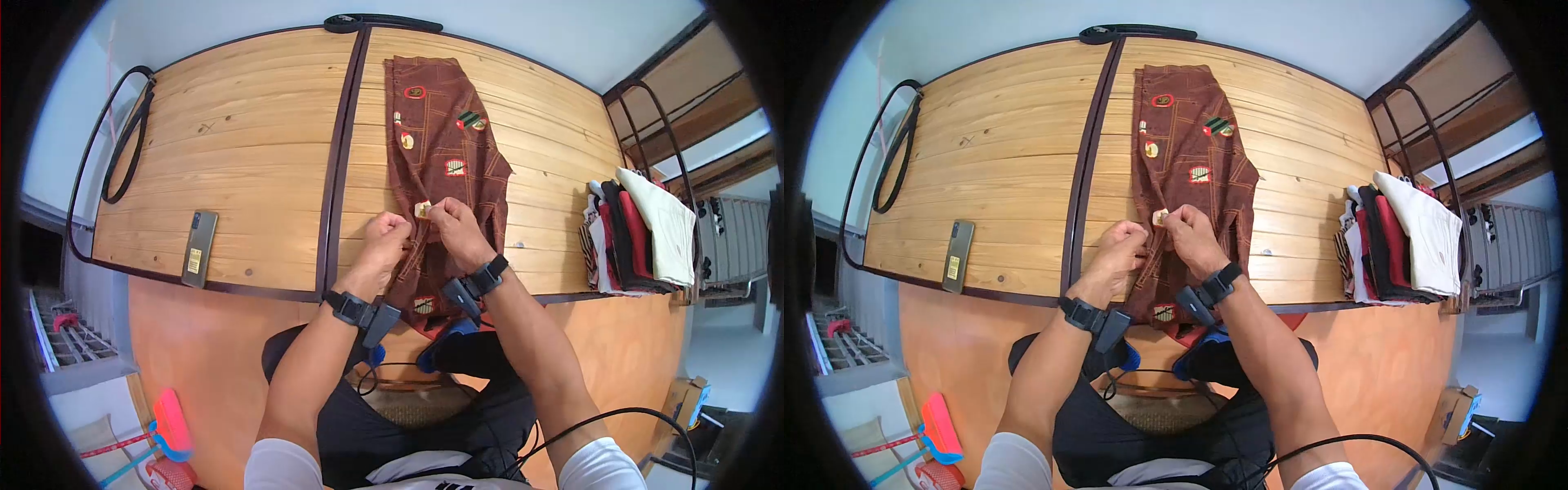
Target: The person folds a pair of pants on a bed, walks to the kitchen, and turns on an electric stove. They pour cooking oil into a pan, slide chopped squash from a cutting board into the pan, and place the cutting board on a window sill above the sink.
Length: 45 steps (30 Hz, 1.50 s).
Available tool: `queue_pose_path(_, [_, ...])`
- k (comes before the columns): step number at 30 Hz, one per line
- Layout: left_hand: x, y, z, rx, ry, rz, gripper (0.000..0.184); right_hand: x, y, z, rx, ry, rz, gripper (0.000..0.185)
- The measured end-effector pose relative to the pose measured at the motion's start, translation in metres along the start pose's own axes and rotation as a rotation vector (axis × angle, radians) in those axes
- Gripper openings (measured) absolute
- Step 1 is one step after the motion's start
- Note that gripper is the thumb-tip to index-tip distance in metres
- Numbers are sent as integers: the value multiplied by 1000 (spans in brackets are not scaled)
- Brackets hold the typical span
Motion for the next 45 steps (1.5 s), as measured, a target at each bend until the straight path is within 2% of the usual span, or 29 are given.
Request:
queue_pose_path(2, [-1,13,-2,14,-30,-109,2,-8,16,-15,-81,-10,-39,12])
queue_pose_path(4, [-23,37,8,73,-72,-222,4,2,30,19,-204,-42,-151,10])
queue_pose_path(5, [4,34,-17,192,-122,-267,9,5,37,31,-267,-60,-202,11])
queue_pose_path(6, [-9,53,-11,300,-106,-234,11,-6,62,26,-277,1,-181,18])
queue_pose_path(7, [4,60,-29,281,-112,-168,14,-17,93,10,-367,-43,-248,21])
queue_pose_path(8, [-37,104,-13,421,-202,-196,17,4,103,50,-320,-79,-359,19])
queue_pose_path(9, [8,91,-41,555,-73,-189,19,-7,151,35,-355,-9,-434,18])
queue_pose_path(10, [8,118,-50,345,-236,-247,19,2,200,52,69,113,-469,21])
queue_pose_path(11, [7,144,-54,332,-291,-306,17,6,250,51,292,268,-617,29])
queue_pose_path(12, [8,170,-57,316,-343,-368,15,23,275,80,920,337,-636,32])
queue_pose_path(13, [8,195,-60,298,-394,-431,14,36,303,81,1134,500,-702,31])
queue_pose_path(14, [40,177,-69,541,-261,-518,12,51,317,82,1314,552,-676,30])
queue_pose_path(16, [44,189,-72,503,-342,-544,19,58,349,69,1399,364,-657,29])
queue_pose_path(19, [48,214,-69,335,-292,-647,21,79,349,76,1439,215,-660,28])
queue_pose_path(21, [55,219,-74,159,-338,-803,20,82,341,75,1495,147,-545,29])
queue_pose_path(22, [63,217,-79,61,-429,-919,21,80,337,75,1521,120,-490,29])
queue_pose_path(23, [72,215,-84,-39,-521,-1034,23,77,326,82,1530,218,-450,31])
queue_pose_path(26, [90,161,-116,-524,-833,-1094,29,62,285,98,1540,504,-322,36])
queue_pose_path(27, [86,135,-123,-676,-744,-974,42,53,266,105,1448,465,-247,39])
queue_pose_path(28, [78,110,-126,-741,-719,-845,45,42,244,113,1355,425,-173,42])
queue_pose_path(30, [55,60,-133,-858,-663,-587,52,20,213,115,1290,501,-58,52])
queue_pose_path(33, [17,6,-143,-1314,-555,-354,72,-21,172,109,1272,528,91,61])
queue_pose_path(36, [-22,-11,-145,-1581,-263,-360,84,-64,145,94,1302,460,205,66])
queue_pose_path(37, [-39,-10,-143,-1641,-205,-331,92,-79,139,87,1286,409,260,75])
queue_pose_path(41, [-67,-11,-150,-1808,-215,-345,100,-121,131,58,1449,254,228,88])
queue_pose_path(45, [-107,-9,-177,-1771,-223,-370,105,-181,154,59,1540,250,130,84])
Point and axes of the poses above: each hand's wrist, its own x-axis away from the middle knuckle, its own y-axis out of the back of the hand, z = x × y, the point moved 9 cm from there along -x, towards the middle knuckle, and after that the axes turned 12 degrees about y, right-handed, at the moved point
